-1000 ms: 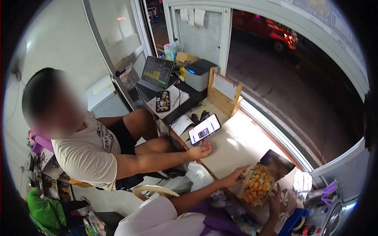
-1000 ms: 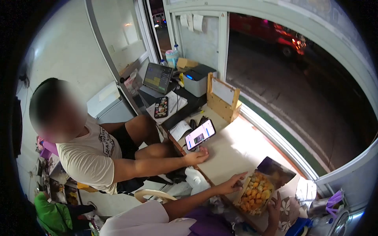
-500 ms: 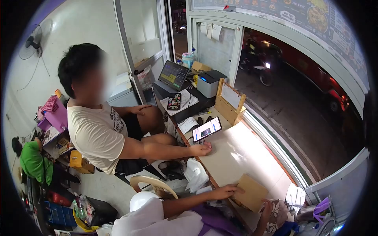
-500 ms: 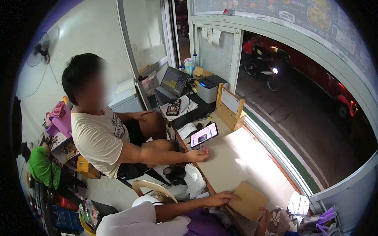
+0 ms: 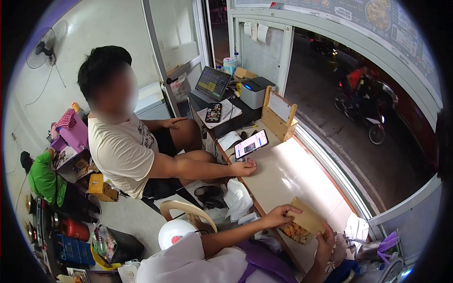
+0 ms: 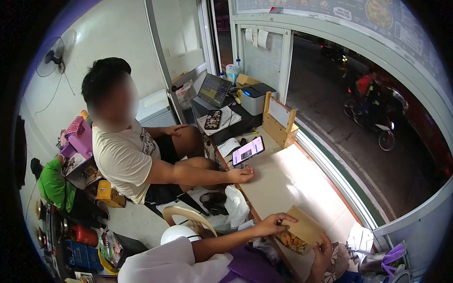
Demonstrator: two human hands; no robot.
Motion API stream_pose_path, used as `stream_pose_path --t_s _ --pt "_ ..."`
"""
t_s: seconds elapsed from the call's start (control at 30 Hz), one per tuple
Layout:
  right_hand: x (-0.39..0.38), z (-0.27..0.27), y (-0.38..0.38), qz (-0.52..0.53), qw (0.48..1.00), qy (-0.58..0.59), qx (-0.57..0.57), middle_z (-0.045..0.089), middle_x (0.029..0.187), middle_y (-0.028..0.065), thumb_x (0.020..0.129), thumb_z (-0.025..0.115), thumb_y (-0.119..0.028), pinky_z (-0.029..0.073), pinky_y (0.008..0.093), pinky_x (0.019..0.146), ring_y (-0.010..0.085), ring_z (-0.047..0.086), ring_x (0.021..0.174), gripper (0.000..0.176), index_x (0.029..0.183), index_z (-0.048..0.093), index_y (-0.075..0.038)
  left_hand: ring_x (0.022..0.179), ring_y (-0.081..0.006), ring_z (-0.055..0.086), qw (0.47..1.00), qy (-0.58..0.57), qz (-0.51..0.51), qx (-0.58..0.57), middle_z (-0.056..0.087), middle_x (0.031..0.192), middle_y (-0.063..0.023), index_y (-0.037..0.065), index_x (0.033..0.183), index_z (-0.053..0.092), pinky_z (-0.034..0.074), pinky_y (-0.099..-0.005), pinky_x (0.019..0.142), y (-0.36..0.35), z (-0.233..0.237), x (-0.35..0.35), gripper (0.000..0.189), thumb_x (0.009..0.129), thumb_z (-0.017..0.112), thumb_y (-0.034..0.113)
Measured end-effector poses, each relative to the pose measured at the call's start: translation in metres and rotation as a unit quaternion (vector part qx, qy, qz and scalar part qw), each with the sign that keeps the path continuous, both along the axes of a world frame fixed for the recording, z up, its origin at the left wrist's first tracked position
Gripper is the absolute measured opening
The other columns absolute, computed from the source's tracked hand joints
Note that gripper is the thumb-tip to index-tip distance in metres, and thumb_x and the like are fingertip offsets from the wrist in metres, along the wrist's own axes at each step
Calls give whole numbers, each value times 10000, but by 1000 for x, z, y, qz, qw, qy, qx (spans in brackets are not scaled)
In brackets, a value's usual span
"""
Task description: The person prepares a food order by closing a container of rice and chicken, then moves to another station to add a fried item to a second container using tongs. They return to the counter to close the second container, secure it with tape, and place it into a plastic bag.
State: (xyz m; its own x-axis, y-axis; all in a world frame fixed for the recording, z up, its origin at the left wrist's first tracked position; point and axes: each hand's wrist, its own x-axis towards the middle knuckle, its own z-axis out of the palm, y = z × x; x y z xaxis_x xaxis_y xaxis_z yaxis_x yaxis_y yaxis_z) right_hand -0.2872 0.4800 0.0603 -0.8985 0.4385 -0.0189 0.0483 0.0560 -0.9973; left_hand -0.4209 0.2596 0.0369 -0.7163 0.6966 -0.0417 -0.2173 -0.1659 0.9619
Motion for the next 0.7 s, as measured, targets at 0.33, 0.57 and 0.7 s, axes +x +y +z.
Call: stream_pose_path --t_s 0.33,0.57,0.7 --pt "-26 18 -7 -45 938 -10 344 547 1061 111 839 556 24 414 328 839 241 512 932 378 1196 610 -87 841 -242 501 809 542 102 -202 599 903 -78 70 1262 546 434 -348 821 3 22 -29 488 804 681 172" --pt "-30 5 -9 -97 919 53 379 390 956 84 838 555 22 394 317 824 231 437 916 361 1177 632 -74 849 -238 485 743 620 138 -210 558 883 -71 76 1251 558 430 -343 815 13 12 -37 460 822 658 206" --pt "-30 -4 -12 -117 917 68 375 379 934 77 843 548 19 386 315 808 223 419 896 354 1165 649 -88 896 -260 476 823 535 116 -151 527 915 -103 51 1230 573 430 -341 830 8 25 -33 439 822 651 193"
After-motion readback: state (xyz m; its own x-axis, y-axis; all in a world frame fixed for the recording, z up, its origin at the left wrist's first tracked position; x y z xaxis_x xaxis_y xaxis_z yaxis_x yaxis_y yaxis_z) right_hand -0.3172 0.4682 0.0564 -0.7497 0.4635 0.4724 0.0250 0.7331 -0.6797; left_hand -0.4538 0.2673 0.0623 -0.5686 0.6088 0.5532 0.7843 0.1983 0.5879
